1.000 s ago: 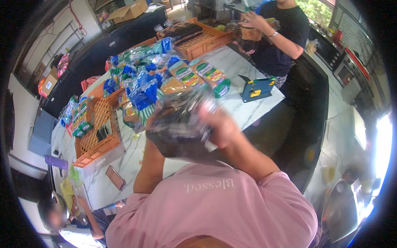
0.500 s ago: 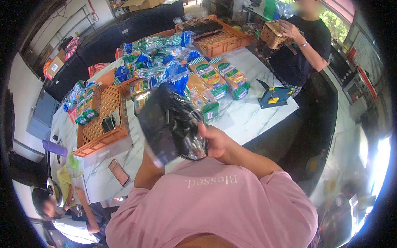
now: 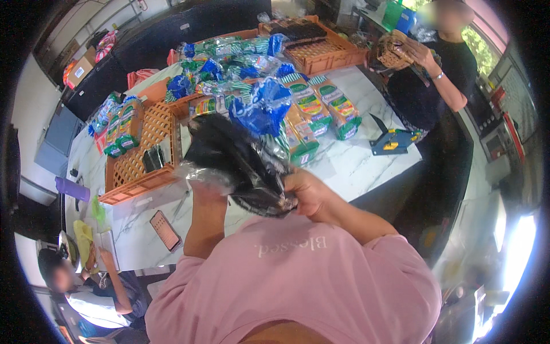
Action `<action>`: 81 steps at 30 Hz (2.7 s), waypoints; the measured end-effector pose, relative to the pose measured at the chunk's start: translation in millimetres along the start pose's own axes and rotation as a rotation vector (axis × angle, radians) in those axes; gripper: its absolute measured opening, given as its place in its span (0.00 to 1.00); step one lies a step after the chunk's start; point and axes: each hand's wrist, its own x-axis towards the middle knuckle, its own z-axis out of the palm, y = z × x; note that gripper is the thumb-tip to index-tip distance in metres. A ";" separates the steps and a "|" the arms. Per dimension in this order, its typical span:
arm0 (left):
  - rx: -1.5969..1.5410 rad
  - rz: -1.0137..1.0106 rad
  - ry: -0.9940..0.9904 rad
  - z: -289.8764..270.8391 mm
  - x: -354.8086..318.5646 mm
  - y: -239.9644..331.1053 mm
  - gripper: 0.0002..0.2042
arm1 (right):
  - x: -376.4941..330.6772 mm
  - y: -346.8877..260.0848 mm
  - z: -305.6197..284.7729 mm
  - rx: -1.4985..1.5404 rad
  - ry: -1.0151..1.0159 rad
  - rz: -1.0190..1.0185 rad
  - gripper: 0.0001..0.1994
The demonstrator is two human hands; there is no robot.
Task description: The person packs small, individually wrapped items into clear plastic bags. They repeatedly pick up items from a table, place them into a bag, and then set the filled bag down. Another person is visible in the background working at the same table.
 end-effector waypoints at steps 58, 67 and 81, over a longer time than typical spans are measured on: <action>1.200 0.333 -0.143 -0.3 25.1 27.5 0.01 | 28.2 -61.2 -20.3 -1.040 0.099 -0.974 0.01; 0.899 -0.127 -0.237 -10.9 26.7 3.0 0.05 | 53.2 -51.2 2.9 -0.395 0.034 -0.460 0.06; 1.018 0.016 0.121 -100.4 -12.3 -53.9 0.02 | 71.2 -15.1 -138.4 -0.447 0.106 -0.330 0.06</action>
